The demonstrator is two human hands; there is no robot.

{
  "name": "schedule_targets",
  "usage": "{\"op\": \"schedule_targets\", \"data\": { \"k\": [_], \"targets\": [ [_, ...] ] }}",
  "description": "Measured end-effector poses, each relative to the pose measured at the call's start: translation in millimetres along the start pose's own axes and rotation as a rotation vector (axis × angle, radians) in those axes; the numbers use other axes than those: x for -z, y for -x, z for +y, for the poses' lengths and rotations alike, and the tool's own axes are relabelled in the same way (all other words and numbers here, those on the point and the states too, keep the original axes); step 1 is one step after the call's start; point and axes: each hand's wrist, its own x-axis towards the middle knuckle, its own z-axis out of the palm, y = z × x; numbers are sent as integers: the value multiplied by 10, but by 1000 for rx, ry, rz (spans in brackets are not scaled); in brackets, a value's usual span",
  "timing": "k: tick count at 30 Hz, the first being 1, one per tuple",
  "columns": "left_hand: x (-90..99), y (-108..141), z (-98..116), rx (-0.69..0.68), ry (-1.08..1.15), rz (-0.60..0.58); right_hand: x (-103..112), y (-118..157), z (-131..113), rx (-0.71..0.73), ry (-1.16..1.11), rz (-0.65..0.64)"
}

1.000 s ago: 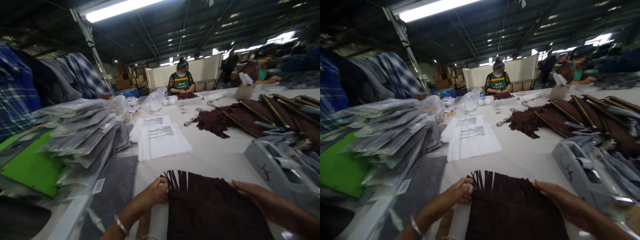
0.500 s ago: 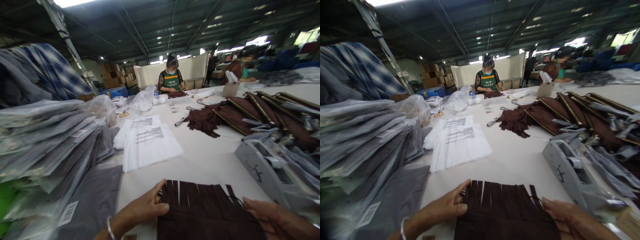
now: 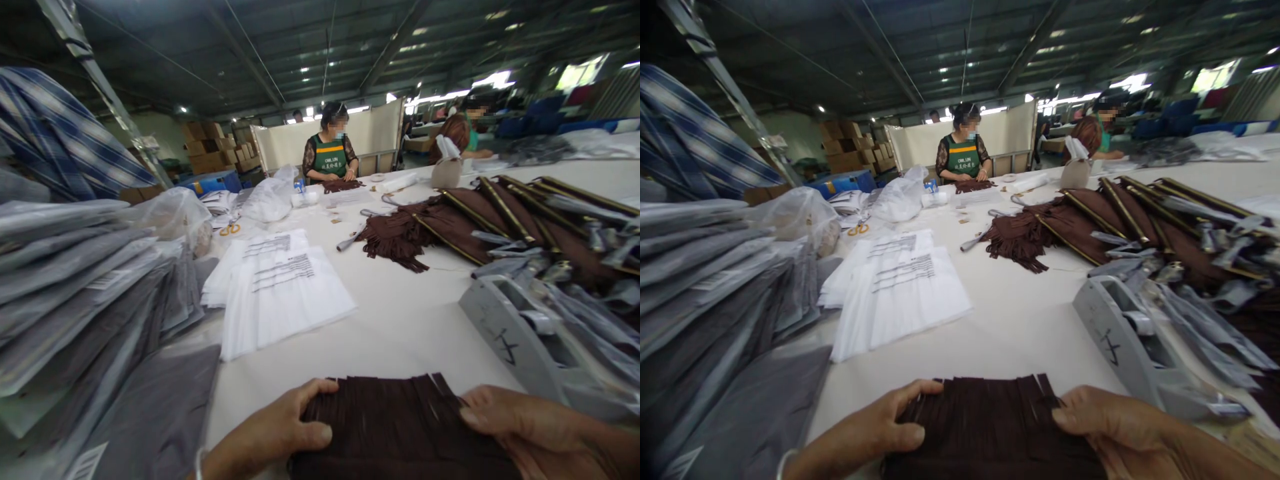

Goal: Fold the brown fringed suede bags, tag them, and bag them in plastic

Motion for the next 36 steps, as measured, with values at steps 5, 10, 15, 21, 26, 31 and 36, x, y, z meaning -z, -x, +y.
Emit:
{"op": "schedule_targets", "data": {
  "k": [5, 10, 15, 21, 26, 31, 36],
  "targets": [
    [13, -2, -45, 15, 217, -86, -85, -116, -186, -19, -120, -142],
    [-9, -89, -70, 75, 291, -173, -133, -193, -253, -41, -161, -154],
    [-107, -170, -70, 104, 341, -213, -229, -266, -307, -46, -230, -198],
    [-186, -185, -54, 57, 369, -224, -253, -314, -316, -74, -244, -134],
    [-186, -362, -127, 72, 410, -231, -310, -524, -341, -102, -158, -100],
    [-243, -265, 46, 25, 191, -202, -425, -463, -406, -76, -26, -11],
    [-546, 266, 370, -84, -395, -237, -826, -21, -322, 196, 514, 117]
  ]
}}
